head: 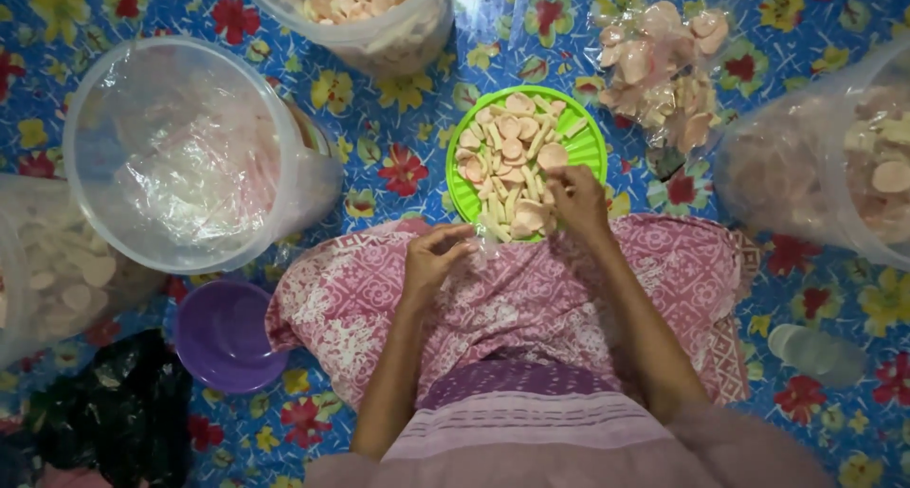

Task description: The person sorts round crackers by hand, picking them up from a green plate and placing them into multiple plastic containers or sorting them into piles on the floor mat.

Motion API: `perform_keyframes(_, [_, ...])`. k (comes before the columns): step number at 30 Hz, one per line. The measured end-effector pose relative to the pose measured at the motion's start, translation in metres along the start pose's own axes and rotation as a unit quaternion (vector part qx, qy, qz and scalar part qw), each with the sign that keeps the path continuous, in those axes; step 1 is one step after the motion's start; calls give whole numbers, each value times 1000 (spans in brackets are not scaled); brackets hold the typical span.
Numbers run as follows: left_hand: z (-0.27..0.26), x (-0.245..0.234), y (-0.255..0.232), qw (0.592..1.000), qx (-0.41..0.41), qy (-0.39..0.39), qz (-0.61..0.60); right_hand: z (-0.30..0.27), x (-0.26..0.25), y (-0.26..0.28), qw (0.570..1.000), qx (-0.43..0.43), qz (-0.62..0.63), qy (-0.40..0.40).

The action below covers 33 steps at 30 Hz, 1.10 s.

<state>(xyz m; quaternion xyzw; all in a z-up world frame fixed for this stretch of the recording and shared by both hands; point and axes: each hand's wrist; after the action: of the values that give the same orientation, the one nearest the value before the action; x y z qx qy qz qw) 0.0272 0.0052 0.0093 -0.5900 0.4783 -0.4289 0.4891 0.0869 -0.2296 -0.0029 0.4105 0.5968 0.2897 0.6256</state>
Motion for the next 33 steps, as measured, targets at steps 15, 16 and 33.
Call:
perform_keyframes(15, [-2,-14,-14,996,-57,-70,-15,56,60,-18,955,-213,-208,8])
perform_keyframes(16, [-1,-14,-13,996,-47,-71,-12,52,57,-15,968,-183,-172,10])
perform_keyframes(33, [-7,8,-5,993,102,-30,46,-58,16,33,968,140,204,46])
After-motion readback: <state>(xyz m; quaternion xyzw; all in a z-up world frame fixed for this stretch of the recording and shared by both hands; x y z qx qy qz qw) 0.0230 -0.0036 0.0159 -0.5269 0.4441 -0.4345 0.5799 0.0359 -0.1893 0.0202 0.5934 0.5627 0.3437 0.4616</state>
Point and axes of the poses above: each hand's wrist, its own z-axis towards the middle knuckle, its own x-axis out of the palm, y = z × x, and after that the axes turned 9 degrees about -y, right-handed
